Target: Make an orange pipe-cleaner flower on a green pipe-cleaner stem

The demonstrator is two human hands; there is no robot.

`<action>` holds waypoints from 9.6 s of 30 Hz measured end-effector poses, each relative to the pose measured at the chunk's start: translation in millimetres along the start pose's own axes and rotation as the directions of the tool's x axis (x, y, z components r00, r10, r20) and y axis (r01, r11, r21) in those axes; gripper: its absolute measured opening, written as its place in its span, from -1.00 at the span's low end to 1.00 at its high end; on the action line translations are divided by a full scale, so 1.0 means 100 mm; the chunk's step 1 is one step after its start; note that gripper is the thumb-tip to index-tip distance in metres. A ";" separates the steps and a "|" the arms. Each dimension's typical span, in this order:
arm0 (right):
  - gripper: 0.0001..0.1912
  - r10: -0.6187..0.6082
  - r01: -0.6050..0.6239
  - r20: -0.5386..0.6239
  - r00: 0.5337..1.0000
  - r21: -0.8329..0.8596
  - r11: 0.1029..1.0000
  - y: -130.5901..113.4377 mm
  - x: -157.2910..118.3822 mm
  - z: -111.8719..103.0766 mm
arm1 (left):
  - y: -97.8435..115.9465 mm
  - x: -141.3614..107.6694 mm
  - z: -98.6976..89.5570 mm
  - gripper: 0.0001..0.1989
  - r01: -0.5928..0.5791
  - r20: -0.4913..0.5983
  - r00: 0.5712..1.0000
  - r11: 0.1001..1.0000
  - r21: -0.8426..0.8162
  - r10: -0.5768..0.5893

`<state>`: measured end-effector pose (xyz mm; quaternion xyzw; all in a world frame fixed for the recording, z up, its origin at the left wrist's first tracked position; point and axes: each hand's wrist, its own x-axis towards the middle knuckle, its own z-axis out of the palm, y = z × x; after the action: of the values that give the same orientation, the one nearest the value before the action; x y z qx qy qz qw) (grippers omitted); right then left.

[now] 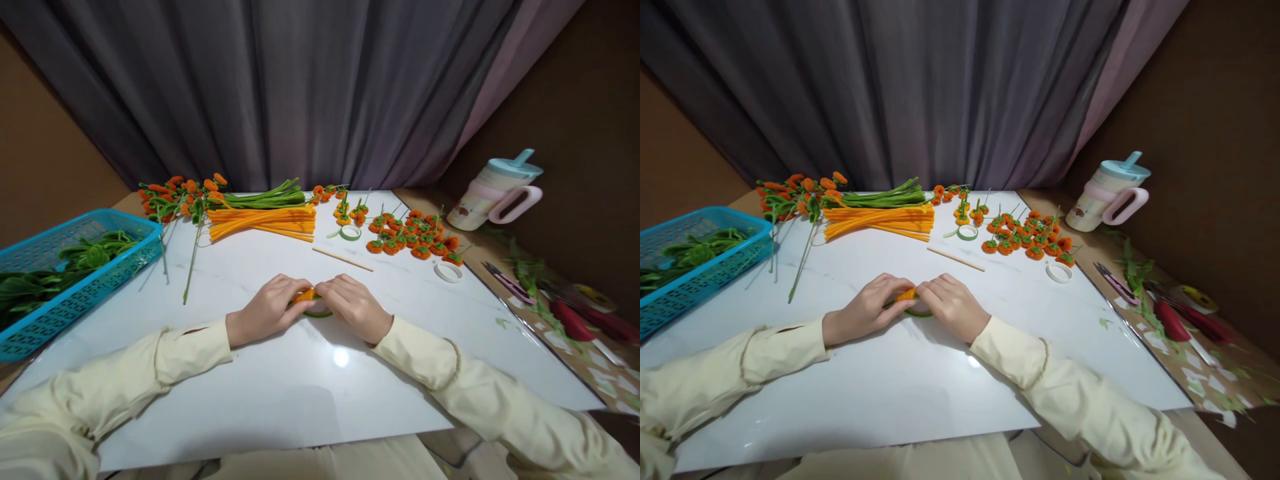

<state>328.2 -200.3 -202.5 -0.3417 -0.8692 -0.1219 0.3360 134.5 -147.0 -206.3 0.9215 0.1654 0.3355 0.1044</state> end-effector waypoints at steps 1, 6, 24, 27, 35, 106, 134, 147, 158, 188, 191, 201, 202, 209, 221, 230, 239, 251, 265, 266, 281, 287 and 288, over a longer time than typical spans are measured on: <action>-0.78 -0.006 0.006 -0.006 1.000 0.000 1.000 0.00 0.00 0.00 | 0.00 0.01 0.00 -0.80 0.008 0.002 1.000 1.000 -0.004 -0.008; -0.81 -0.020 0.020 -0.029 0.999 -0.011 1.000 -0.01 0.01 -0.01 | 0.00 0.03 -0.02 -0.82 0.015 0.019 1.000 0.995 -0.096 -0.013; -0.75 -0.032 0.032 -0.042 0.999 0.004 0.999 -0.01 0.00 -0.01 | 0.01 0.02 -0.02 -0.86 0.047 0.096 0.995 0.973 -0.227 -0.026; -0.78 0.017 -0.016 -0.030 0.999 0.030 0.999 0.01 0.01 0.00 | 0.01 0.02 -0.01 -0.85 0.060 0.082 0.996 0.975 -0.212 -0.044; -0.81 0.001 0.000 -0.021 1.000 0.019 1.000 0.01 -0.01 -0.01 | 0.03 0.01 0.00 -0.88 0.020 0.044 0.999 0.992 -0.127 -0.014; -0.75 -0.129 0.151 0.098 0.987 -0.278 0.949 0.03 0.07 -0.08 | 0.00 0.14 -0.01 -0.80 0.627 0.607 0.749 -0.011 -0.779 -0.268; -0.72 -0.022 0.029 0.027 0.999 -0.316 0.948 0.18 0.02 -0.16 | 0.03 0.27 -0.32 -0.68 0.624 0.521 0.751 0.692 -0.362 -0.405; -0.70 -0.106 0.127 0.087 0.991 -0.282 0.951 0.09 0.04 -0.14 | 0.03 0.30 -0.29 -0.65 0.703 0.591 0.691 0.576 -0.417 -0.416; -0.69 -0.079 0.090 0.046 0.996 -0.312 0.946 0.19 0.03 -0.19 | 0.04 0.29 -0.26 -0.68 0.703 0.544 0.710 0.496 -0.509 -0.448; -0.78 -0.011 0.024 0.057 0.998 -0.231 0.973 0.18 0.00 -0.11 | 0.03 0.27 -0.19 -0.69 0.716 0.562 0.674 0.238 -0.656 -0.480; -0.77 -0.010 0.029 0.087 0.996 -0.220 0.975 0.15 0.00 -0.10 | 0.02 0.25 -0.18 -0.66 0.713 0.606 0.670 0.145 -0.686 -0.428; -0.74 -0.086 0.116 0.129 0.988 -0.252 0.961 0.10 0.03 -0.11 | -0.07 0.23 -0.11 -0.65 0.693 0.654 0.669 -0.022 -0.721 -0.353; -0.74 -0.085 0.114 0.123 0.989 -0.252 0.961 0.11 0.03 -0.11 | -0.08 0.23 -0.10 -0.67 0.686 0.656 0.674 -0.042 -0.726 -0.340; -0.75 -0.035 0.051 0.071 0.997 -0.239 0.970 0.14 0.00 -0.09 | -0.16 0.19 -0.10 -0.77 0.715 0.704 0.649 -0.088 -0.694 -0.289; -0.78 0.033 -0.020 0.054 0.998 -0.227 0.974 0.22 -0.03 -0.10 | -0.12 0.24 -0.11 -0.75 0.655 0.666 0.643 -0.179 -0.734 -0.378; -0.78 -0.089 0.105 0.091 0.992 -0.186 0.977 0.12 0.01 -0.08 | -0.05 0.27 -0.06 -0.68 0.706 0.675 0.670 -0.015 -0.708 -0.310; -0.78 0.020 -0.011 0.062 0.998 -0.142 0.990 0.15 -0.02 -0.09 | -0.02 0.25 -0.09 -0.78 0.697 0.639 0.664 0.014 -0.717 -0.389; -0.82 0.156 -0.160 -0.041 0.987 -0.111 0.981 0.20 -0.04 -0.09 | -0.02 0.18 -0.09 -0.71 0.770 0.688 0.634 0.199 -0.606 -0.353; -0.67 0.096 -0.104 -0.059 0.994 -0.154 0.983 0.34 -0.05 -0.18 | -0.06 0.23 -0.22 -0.59 0.776 0.692 0.627 0.200 -0.599 -0.358; -0.67 0.077 -0.082 -0.039 0.996 -0.137 0.987 0.32 -0.04 -0.18 | -0.06 0.26 -0.25 -0.61 0.762 0.662 0.646 0.279 -0.584 -0.380; -0.77 -0.044 0.050 0.043 0.998 -0.155 0.987 0.19 -0.05 -0.13 | -0.01 0.28 -0.15 -0.65 0.720 0.583 0.654 0.163 -0.674 -0.481; -0.80 -0.011 0.019 0.053 0.999 -0.160 0.987 0.18 -0.03 -0.11 | 0.01 0.22 -0.08 -0.70 0.709 0.610 0.661 0.098 -0.698 -0.436; -0.81 -0.006 0.014 0.052 0.999 -0.160 0.987 0.18 -0.03 -0.11 | 0.02 0.21 -0.08 -0.69 0.716 0.617 0.655 0.095 -0.692 -0.437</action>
<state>347.5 -193.6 -196.1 -0.3661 -0.8667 -0.1841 0.2844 145.3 -140.1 -187.3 0.5921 0.2890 0.1754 0.7315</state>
